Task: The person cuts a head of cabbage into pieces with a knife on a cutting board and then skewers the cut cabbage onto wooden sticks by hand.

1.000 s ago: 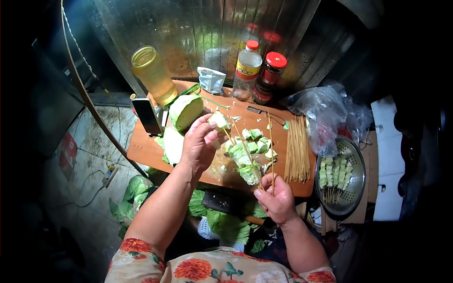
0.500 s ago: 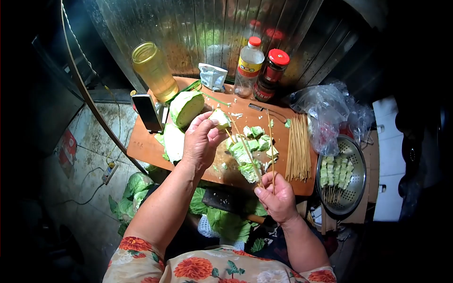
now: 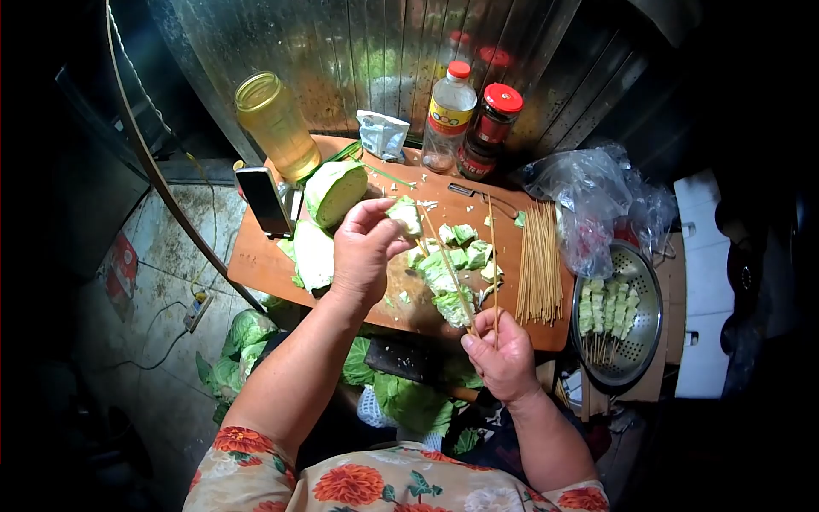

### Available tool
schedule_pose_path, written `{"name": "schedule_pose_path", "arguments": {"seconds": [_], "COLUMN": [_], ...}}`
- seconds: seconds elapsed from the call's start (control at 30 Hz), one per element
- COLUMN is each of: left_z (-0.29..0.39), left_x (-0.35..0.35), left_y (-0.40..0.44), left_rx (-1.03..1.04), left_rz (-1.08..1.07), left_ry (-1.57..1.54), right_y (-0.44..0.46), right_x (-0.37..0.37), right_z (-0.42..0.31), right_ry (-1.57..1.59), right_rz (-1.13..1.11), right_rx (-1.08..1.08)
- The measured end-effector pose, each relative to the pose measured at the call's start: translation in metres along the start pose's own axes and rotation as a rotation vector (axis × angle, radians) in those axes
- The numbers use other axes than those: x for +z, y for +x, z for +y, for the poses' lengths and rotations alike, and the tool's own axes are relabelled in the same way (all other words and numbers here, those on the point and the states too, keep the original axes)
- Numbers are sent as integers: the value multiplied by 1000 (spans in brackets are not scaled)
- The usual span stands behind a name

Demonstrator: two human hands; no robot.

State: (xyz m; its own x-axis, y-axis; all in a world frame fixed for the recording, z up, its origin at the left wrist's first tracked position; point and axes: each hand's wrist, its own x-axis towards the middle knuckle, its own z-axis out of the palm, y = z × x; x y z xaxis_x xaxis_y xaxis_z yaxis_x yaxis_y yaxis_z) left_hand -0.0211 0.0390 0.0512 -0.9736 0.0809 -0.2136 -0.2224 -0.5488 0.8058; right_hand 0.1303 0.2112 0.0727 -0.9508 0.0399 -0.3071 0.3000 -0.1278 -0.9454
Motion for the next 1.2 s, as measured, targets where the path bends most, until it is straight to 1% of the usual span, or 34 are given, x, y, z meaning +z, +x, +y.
{"name": "schedule_pose_path", "arguments": {"seconds": [0.03,0.17,0.27,0.33,0.37,0.43,0.47,0.57,0.63,0.67,0.73,0.77,0.83,0.87,0.93,0.97,1.0,1.07,1.1,1.13,1.2], "left_z": [-2,0,3,3,3,1,-3,-5,-11,-17,-23,-22,-13,-12,-12,-20,-26,-21,-22,-26,-36], "left_x": [0,3,6,5,6,6,5,8,5,3,3,4,11,11,8,4,4,27,33,29,18], "left_y": [-1,-4,-7,-8,-10,-14,-13,-16,-15,-13,-10,-10,-12,-10,-6,-3,-3,-20,-24,-24,-21], "left_rx": [38,33,-17,-65,-68,-55,-49,-40,-38,-37,130,134,149,152,-50,-71,-161,-387,-444,-446,-387], "left_rz": [-18,-43,-55,-120,-121,-217,-225,-228,-244,-245,-216,-220,-182,-185,1,39,103,68,112,112,140], "left_ry": [74,118,166,197,197,353,390,353,379,379,474,472,285,283,167,158,120,-228,-328,-327,-379], "right_y": [0,-3,-5,-5,-6,-6,-6,-7,-6,-4,2,3,4,5,4,4,4,4,5,5,5], "right_x": [1,7,8,5,5,6,5,4,3,2,-1,-1,2,3,4,4,5,10,11,14,18], "right_z": [0,-1,-1,2,1,-2,-2,-2,-1,0,1,-1,-4,-3,1,6,7,9,12,11,7], "right_ry": [-24,-100,-130,-227,-227,-208,-207,-165,1,0,-43,-46,135,133,100,20,19,-88,-89,-88,-99], "right_rz": [28,55,96,111,114,109,112,112,72,72,66,68,26,27,17,18,16,1,-16,-14,-2], "right_rx": [-12,-51,-57,-114,-112,-98,-96,-58,3,2,0,-4,42,38,24,6,7,-4,3,4,6]}}
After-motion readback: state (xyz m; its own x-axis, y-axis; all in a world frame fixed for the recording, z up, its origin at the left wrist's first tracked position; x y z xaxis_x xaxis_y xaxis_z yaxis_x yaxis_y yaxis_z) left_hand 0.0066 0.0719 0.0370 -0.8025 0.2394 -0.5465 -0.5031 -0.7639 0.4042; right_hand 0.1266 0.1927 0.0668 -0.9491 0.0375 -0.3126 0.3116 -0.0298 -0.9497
